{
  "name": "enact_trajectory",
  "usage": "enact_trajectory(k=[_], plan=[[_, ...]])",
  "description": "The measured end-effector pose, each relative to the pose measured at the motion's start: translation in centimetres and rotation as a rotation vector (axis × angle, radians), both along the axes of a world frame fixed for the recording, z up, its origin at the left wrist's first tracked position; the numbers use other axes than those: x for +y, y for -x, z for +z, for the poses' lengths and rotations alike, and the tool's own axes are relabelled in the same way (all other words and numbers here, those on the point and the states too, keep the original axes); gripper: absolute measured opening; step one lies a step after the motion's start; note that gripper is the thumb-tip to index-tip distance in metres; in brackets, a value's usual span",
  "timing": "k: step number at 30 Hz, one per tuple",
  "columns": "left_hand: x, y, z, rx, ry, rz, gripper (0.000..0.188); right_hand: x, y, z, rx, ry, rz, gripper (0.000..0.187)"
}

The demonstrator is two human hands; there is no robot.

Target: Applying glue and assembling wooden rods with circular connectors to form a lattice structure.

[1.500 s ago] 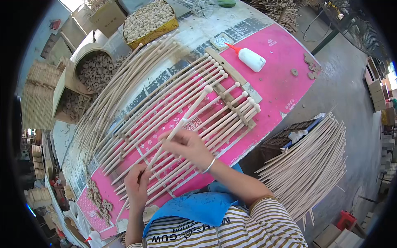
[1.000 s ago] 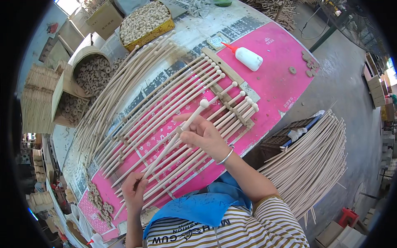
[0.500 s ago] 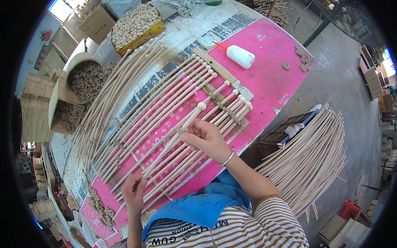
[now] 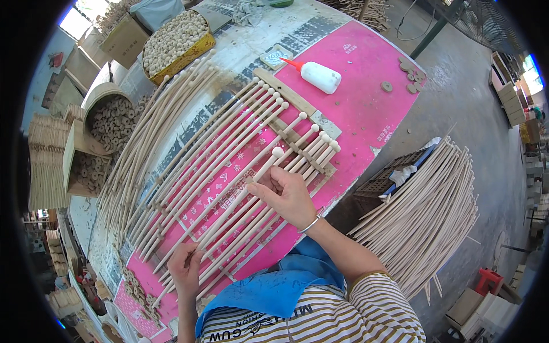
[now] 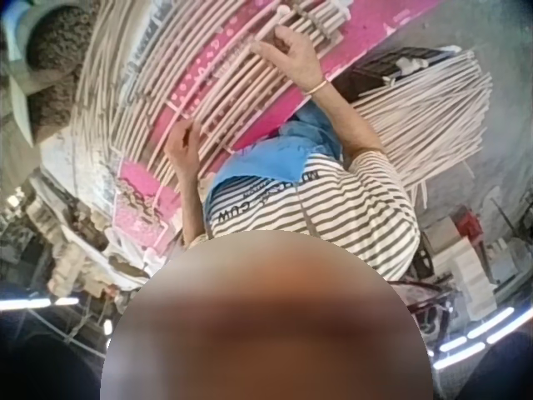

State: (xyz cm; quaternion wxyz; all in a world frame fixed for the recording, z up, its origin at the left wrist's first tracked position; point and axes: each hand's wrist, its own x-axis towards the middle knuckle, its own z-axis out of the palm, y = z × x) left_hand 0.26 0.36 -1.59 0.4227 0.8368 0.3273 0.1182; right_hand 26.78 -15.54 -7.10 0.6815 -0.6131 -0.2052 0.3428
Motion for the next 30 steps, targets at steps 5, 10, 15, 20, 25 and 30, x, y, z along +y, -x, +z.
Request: enact_trajectory(k=[5, 10, 15, 20, 25, 30], plan=[[0.5, -2.6, -0.8, -0.038, -0.104, -0.015, 0.014, -0.9, -1.3, 1.0, -0.243, 0.155, -0.162, 0.026], [2.8, -7.6, -2.5, -0.042, -0.240, -0.084, 0.011, -2.2, -3.1, 0.6, -0.139, 0.049, -0.301, 0.018], [4.0, -11.4, -5.0, -0.068, -0.241, -0.106, 0.010, -3.4, -3.7, -0.2, -0.134, 0.088, -0.281, 0.018], [4.2, -13.0, -6.5, -0.039, -0.214, -0.101, 0.011, -4.0, -4.1, -0.8, -0.155, 0.074, -0.289, 0.018], [4.3, -13.4, -7.2, 0.007, -0.250, -0.104, 0.011, -4.3, -4.7, -0.7, -0.132, 0.078, -0.265, 0.019], [3.9, -13.5, -7.5, 0.056, -0.417, -0.123, 0.011, -4.7, -4.9, -0.1, -0.124, 0.069, -0.216, 0.022]])
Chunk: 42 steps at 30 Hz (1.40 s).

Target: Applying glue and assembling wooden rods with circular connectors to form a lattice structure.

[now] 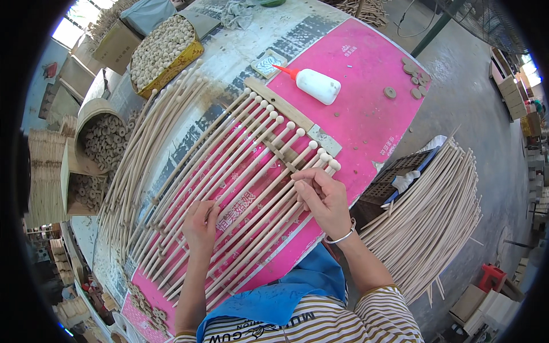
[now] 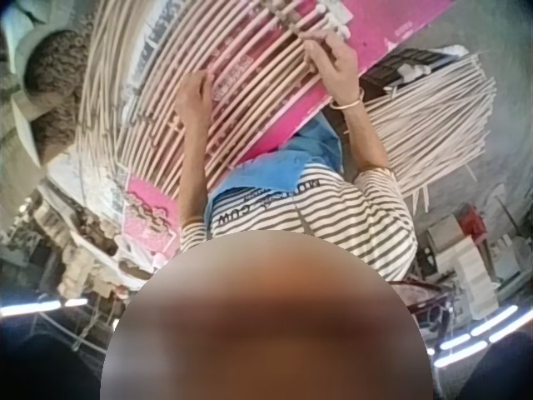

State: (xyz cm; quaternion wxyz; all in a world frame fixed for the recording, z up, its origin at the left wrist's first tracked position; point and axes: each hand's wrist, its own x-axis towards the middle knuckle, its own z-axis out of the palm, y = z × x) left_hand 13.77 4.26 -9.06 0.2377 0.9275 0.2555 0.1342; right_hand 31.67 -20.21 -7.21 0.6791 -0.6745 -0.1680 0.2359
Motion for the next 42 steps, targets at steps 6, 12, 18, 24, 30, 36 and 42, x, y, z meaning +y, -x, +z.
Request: enact_trajectory(k=[6, 12, 18, 24, 30, 36, 42], plan=[[-0.1, -0.4, 0.7, 0.023, -0.159, -0.082, 0.018, 0.4, 0.2, 0.4, -0.012, 0.008, 0.020, 0.020], [2.5, 1.5, 1.0, 0.031, -0.320, -0.037, 0.031, 0.3, 0.9, -0.1, -0.019, -0.013, 0.071, 0.018], [3.5, 2.2, 0.1, 0.062, -0.387, -0.061, 0.034, 1.0, 2.6, -0.1, 0.006, -0.035, 0.132, 0.019], [3.8, 2.3, -0.8, 0.071, -0.458, -0.155, 0.037, 2.2, 4.1, -0.2, -0.022, -0.025, 0.176, 0.020], [3.9, 3.0, 0.8, 0.059, -0.470, -0.182, 0.035, 3.7, 5.2, 0.0, -0.100, 0.044, 0.281, 0.021], [1.3, 5.4, 7.1, -0.072, -0.634, -0.164, 0.033, 8.4, 7.0, 0.2, 0.297, -0.126, 0.449, 0.057], [-0.8, 11.0, 10.5, -0.005, -0.219, -0.072, 0.049, 11.8, 8.4, 0.3, 0.498, -0.282, 0.364, 0.034]])
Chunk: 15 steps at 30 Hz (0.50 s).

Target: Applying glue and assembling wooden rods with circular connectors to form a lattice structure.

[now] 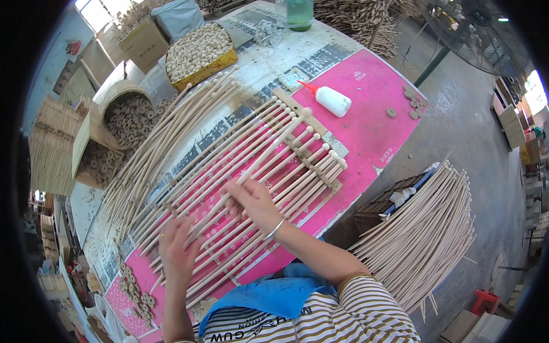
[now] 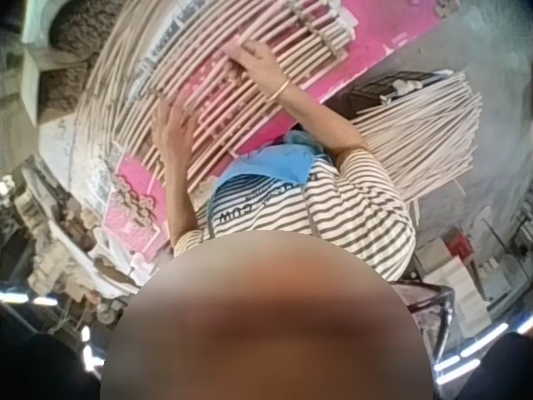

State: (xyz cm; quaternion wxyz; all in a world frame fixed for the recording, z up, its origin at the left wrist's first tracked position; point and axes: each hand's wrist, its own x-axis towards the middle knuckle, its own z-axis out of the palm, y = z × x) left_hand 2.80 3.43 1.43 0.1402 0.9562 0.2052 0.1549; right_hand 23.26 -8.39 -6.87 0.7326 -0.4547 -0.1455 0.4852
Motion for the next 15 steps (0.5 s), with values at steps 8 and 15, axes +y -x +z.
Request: enact_trajectory(k=[8, 15], plan=[[2.3, 8.8, 0.1, 0.068, 0.390, 0.249, 0.041, -1.4, -4.4, 1.3, -0.044, 0.014, -0.093, 0.033], [3.0, 11.0, -0.6, 0.056, 0.594, 0.281, 0.044, -1.6, -3.9, 1.4, -0.068, 0.079, -0.087, 0.032]])
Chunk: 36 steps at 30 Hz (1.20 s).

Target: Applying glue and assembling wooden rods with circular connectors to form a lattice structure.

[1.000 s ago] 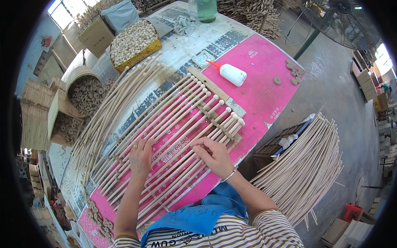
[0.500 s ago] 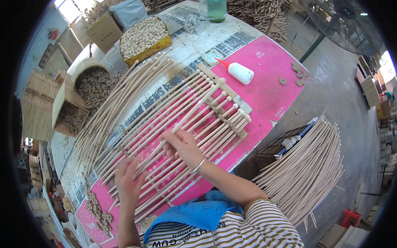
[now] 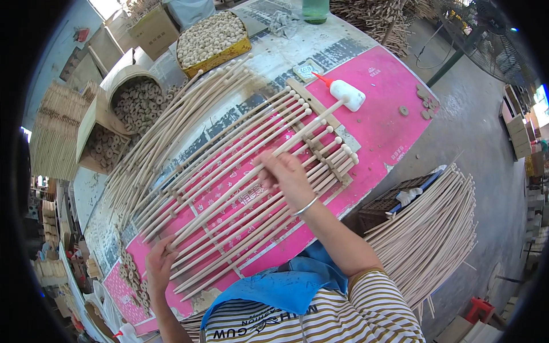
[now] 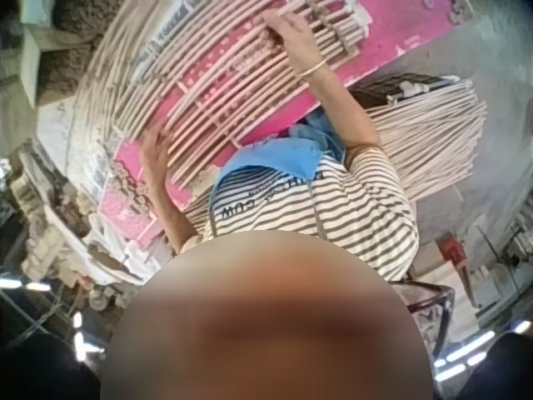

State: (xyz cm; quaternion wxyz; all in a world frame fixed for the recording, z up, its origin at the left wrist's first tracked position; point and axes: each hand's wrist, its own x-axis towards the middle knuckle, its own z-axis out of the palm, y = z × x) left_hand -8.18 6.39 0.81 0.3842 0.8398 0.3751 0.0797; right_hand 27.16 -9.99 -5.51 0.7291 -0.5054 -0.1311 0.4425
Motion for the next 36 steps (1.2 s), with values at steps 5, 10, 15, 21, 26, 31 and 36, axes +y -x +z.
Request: enact_trajectory(k=[5, 10, 15, 21, 26, 31, 36], plan=[[-3.9, -10.0, -2.1, -0.126, -0.180, -0.167, 0.045, 2.2, 8.6, -1.3, 0.066, -0.082, 0.279, 0.034], [-4.5, -11.7, -1.5, -0.143, 0.122, -0.083, 0.075, 1.0, 6.7, -1.0, 0.005, -0.116, 0.243, 0.033], [-5.6, -11.7, -1.3, -0.213, 0.165, -0.032, 0.070, 0.8, 8.4, -2.4, -0.053, -0.237, 0.413, 0.040], [-5.5, -9.6, -1.5, -0.208, 0.208, 0.003, 0.066, -0.9, 4.4, -0.9, -0.030, -0.078, 0.291, 0.036], [-5.0, -7.3, -2.2, -0.186, 0.181, 0.050, 0.044, -1.7, 1.0, -1.1, -0.062, -0.121, 0.137, 0.033], [-5.1, -7.3, -1.7, -0.185, 0.106, -0.005, 0.033, -2.2, 0.9, -2.0, -0.093, -0.102, 0.097, 0.034], [-4.9, -7.2, -1.9, -0.195, 0.047, -0.019, 0.031, -2.2, 0.8, 0.1, -0.010, -0.241, 0.081, 0.035]])
